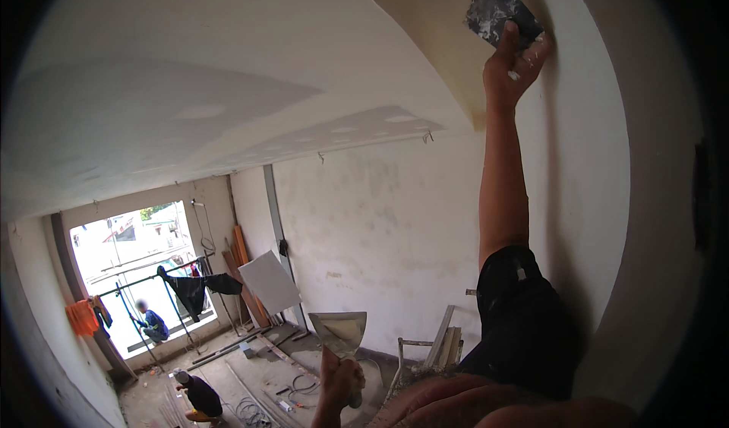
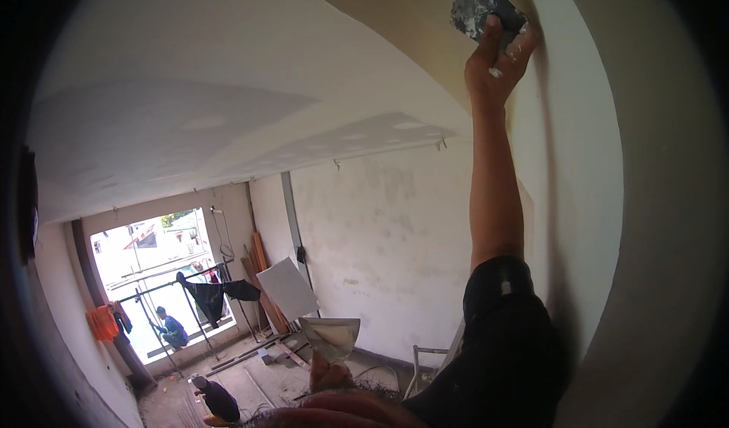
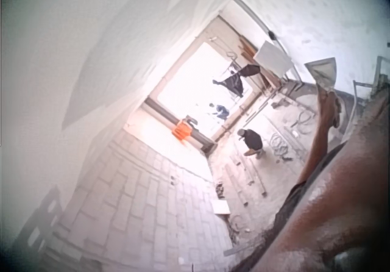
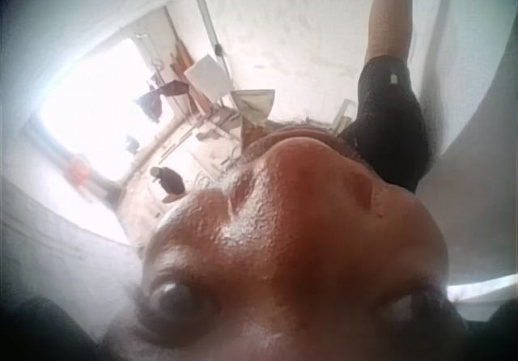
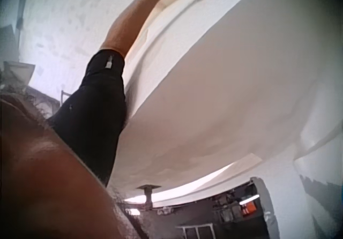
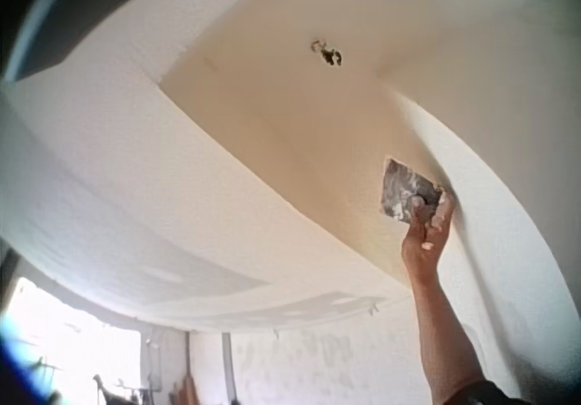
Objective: The person applies plaster to a ceiling using a hawk and a trowel. They repeatedly scoop plaster from the hawk and smooth it onto the ceiling surface in a continuous motion.
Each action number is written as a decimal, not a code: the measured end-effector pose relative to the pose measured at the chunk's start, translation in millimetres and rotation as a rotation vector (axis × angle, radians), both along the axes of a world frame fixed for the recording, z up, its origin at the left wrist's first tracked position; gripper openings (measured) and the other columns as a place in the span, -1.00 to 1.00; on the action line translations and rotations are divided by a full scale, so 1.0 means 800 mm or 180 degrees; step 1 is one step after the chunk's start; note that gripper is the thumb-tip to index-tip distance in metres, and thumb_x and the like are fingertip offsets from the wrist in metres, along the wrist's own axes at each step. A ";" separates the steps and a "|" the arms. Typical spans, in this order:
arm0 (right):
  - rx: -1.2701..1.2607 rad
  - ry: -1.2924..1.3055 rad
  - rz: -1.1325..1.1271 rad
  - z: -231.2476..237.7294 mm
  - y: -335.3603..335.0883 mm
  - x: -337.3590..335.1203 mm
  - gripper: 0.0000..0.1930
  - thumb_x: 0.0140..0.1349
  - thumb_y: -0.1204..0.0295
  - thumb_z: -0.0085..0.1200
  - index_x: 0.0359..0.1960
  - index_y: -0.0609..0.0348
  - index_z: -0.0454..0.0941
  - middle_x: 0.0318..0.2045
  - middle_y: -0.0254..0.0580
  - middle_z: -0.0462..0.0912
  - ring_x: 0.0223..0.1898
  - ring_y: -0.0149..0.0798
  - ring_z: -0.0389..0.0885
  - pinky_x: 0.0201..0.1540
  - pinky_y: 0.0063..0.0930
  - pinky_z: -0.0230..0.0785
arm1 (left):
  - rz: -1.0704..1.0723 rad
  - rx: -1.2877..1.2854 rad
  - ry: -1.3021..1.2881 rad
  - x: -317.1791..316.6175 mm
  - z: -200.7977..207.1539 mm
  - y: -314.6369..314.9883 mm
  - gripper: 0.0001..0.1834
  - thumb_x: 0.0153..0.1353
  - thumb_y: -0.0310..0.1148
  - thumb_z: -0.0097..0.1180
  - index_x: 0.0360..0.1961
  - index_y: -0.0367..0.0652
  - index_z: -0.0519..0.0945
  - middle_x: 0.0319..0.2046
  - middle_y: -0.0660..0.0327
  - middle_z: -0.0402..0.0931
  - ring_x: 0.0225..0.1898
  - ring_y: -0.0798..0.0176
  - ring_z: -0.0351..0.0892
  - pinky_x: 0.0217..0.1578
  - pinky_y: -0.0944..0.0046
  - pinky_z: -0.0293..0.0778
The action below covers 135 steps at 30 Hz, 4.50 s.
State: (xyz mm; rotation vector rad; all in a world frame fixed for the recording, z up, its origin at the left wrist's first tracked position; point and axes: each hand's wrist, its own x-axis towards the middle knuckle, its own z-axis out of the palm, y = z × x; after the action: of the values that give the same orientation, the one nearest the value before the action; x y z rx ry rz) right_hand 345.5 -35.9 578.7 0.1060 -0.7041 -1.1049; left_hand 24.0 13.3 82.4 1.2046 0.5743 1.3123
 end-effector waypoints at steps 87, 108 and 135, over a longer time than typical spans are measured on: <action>-0.0023 -0.1479 -0.1026 0.170 -0.061 -0.089 -0.58 0.42 0.53 0.01 0.30 0.22 0.40 0.03 0.10 0.70 0.01 -0.13 0.72 -0.01 -0.35 0.52 | -0.0596 0.0136 -0.0642 -0.041 0.062 -0.077 -0.13 0.11 -0.66 -0.09 0.46 0.05 0.00 -0.46 0.11 0.49 -0.61 0.29 0.48 -0.69 0.26 0.45; -0.0491 -0.1277 -0.0454 0.135 -0.057 -0.048 -0.59 0.45 0.64 0.01 0.30 0.15 0.36 -0.03 -0.16 0.67 -0.07 -0.42 0.60 -0.13 -0.59 0.37 | -0.0593 0.0178 -0.0628 -0.037 0.059 -0.080 -0.15 0.12 -0.64 -0.07 0.46 0.03 0.02 -0.46 0.13 0.48 -0.60 0.31 0.48 -0.66 0.27 0.46; -0.6406 -0.4033 0.2280 -0.278 0.042 -0.168 -0.49 0.40 0.35 0.24 0.29 0.35 0.45 0.04 -0.22 0.66 0.06 -0.43 0.57 0.18 -0.45 0.42 | -0.0681 0.0377 -0.0526 -0.040 0.051 -0.057 -0.21 0.09 -0.68 -0.06 0.40 -0.05 0.18 -0.43 0.13 0.51 -0.60 0.31 0.47 -0.69 0.30 0.44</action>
State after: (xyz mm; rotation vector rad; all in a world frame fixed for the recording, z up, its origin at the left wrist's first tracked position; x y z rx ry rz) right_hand 210.8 -2.4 356.2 -0.6823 -2.3332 0.8731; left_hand -8.1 -32.7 122.9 1.2045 0.2444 1.2615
